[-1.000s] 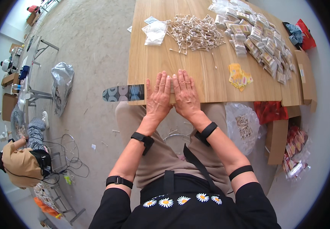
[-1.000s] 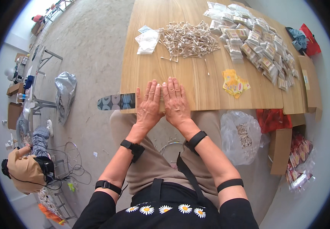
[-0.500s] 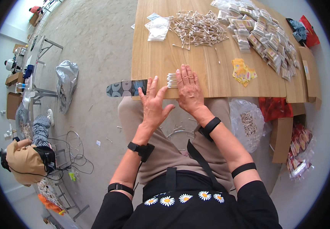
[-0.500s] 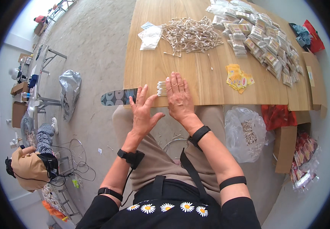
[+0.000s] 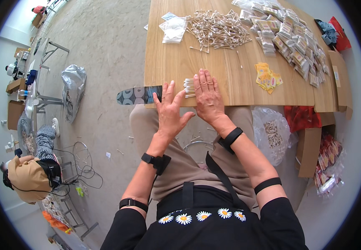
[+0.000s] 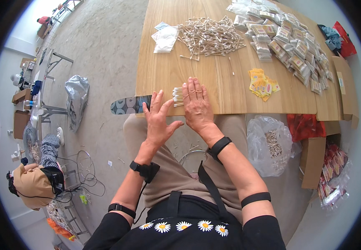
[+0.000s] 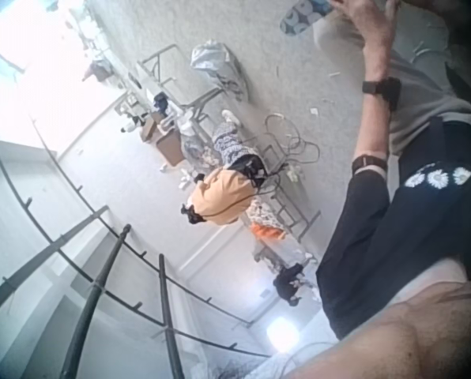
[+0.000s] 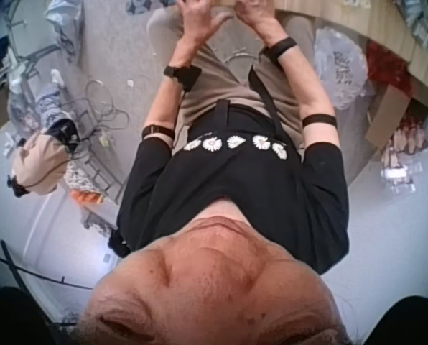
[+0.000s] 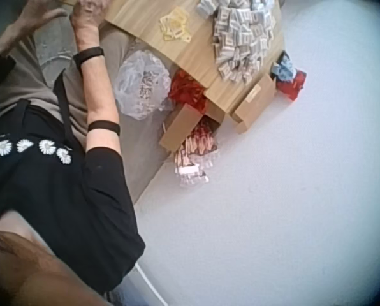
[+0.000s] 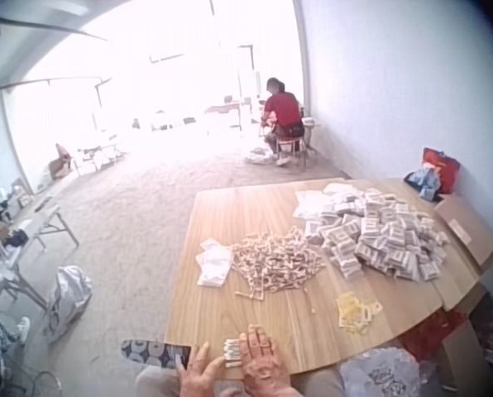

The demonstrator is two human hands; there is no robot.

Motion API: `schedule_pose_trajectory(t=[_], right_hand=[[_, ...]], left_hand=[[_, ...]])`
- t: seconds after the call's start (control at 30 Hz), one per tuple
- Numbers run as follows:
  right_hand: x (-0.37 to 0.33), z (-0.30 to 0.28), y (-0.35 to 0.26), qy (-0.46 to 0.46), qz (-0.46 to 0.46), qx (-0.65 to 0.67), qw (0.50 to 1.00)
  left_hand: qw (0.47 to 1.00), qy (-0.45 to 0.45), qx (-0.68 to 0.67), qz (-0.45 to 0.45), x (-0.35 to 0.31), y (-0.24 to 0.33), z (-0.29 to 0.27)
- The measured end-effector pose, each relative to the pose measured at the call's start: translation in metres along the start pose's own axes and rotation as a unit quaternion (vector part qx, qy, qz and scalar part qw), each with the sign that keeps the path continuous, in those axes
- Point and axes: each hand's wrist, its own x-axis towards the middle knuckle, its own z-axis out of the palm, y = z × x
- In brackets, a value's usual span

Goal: Sorting, aligning, and placing cotton swabs into small plastic bags with cardboard inserts.

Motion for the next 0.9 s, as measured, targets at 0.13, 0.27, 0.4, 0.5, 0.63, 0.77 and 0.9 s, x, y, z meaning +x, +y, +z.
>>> schedule_pose_trajectory(t=[0.13,0.27,0.4,0.5,0.63,0.77,0.9], right_hand=[[0.000,0.003,0.000,0.006,-0.002,-0.005,1.000],[0.000,0.002,0.000,0.008,-0.001,-0.006,1.000],[0.000,0.002,0.001,0.005,-0.002,-0.028,1.000],[0.000,0.003,0.001,0.020,0.000,0.008,1.000],[0.001,0.002,-0.001,0.013,0.000,-0.004,1.000],[0.001,0.006,0.000,0.016,0.000,-0.021,1.000],[0.000,0.007,0.001,0.024,-0.001,-0.025,0.999]], left_hand=[[1.000,-0.009,0.023,0.015,0.005,0.000,0.001],[0.999,-0.015,0.028,0.018,0.003,0.001,0.002],[1.000,-0.027,0.012,0.009,0.000,0.003,0.002],[1.000,-0.008,0.000,0.012,0.006,0.001,0.000],[0.999,-0.013,0.025,0.019,0.014,-0.002,0.000],[0.999,-0.031,0.035,0.018,0.011,0.000,0.000],[0.999,-0.036,0.032,0.022,0.009,0.001,-0.001]])
